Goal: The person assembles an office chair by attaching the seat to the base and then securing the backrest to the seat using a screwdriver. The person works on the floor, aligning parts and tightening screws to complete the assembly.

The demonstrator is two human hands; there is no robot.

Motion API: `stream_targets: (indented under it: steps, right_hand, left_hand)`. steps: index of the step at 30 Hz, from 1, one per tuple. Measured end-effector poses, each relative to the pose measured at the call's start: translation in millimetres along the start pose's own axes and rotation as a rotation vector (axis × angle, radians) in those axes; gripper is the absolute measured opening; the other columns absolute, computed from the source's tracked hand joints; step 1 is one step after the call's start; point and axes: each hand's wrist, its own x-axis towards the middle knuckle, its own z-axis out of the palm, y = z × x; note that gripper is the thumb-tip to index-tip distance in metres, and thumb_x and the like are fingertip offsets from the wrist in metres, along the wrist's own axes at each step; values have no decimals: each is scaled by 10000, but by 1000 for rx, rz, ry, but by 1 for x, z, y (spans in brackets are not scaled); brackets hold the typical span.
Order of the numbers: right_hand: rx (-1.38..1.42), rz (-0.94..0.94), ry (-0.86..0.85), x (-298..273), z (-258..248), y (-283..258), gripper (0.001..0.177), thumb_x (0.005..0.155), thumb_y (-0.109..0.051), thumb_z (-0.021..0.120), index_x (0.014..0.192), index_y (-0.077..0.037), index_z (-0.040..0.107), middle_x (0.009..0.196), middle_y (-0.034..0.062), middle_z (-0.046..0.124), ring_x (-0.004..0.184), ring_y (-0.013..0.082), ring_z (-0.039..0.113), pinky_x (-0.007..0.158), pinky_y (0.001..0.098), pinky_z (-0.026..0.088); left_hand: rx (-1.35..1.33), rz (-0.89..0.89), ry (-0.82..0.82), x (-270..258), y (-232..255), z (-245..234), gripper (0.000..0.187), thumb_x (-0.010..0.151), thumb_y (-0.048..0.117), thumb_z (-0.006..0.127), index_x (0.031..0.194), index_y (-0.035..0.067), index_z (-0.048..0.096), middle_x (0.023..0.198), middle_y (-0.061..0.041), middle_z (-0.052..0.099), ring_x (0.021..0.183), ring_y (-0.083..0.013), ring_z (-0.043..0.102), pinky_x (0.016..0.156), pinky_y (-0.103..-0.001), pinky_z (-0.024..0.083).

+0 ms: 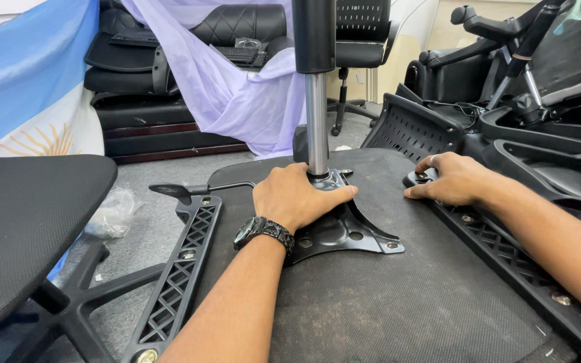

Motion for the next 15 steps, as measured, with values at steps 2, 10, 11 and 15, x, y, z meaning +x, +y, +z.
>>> stream_targets:
  steps: [2, 10, 11, 15]
  right_hand:
    - [73, 11, -19, 7, 2, 0, 786, 734, -490, 835, 1410, -150, 622, 1301, 227, 693, 1212, 368, 687, 1070, 439, 520]
    - [94, 7, -16, 23, 16, -3, 765, 740, -454, 845, 1400, -137, 623, 1329, 227, 658, 1254, 367, 636, 1092, 439, 482]
    - [124, 26, -19, 24, 16, -4, 765, 736, -444, 847, 1403, -146, 622, 1328, 228, 660, 1253, 366, 638, 1090, 438, 484]
    - [117, 3, 16, 30, 19, -7, 726, 733, -419, 856, 1382, -168, 648, 1373, 220, 626, 1300, 364, 587, 1116, 433, 448]
  left_hand:
    - [18, -8, 8, 5, 0, 1, 938, 528, 813, 709, 1132, 96, 757, 968, -125, 778, 922, -263, 763, 819, -387, 588]
    - [31, -14, 1, 15, -9, 7, 928, 522, 831, 706, 1092, 103, 779, 946, -118, 782, 899, -258, 760, 789, -388, 588]
    - [44, -15, -14, 20, -10, 6, 935, 525, 836, 701, 1099, 100, 771, 947, -118, 780, 896, -258, 762, 784, -390, 593]
    - [62, 5, -12, 32, -15, 9, 943, 523, 849, 700, 1094, 101, 768, 942, -122, 772, 902, -271, 754, 791, -406, 583]
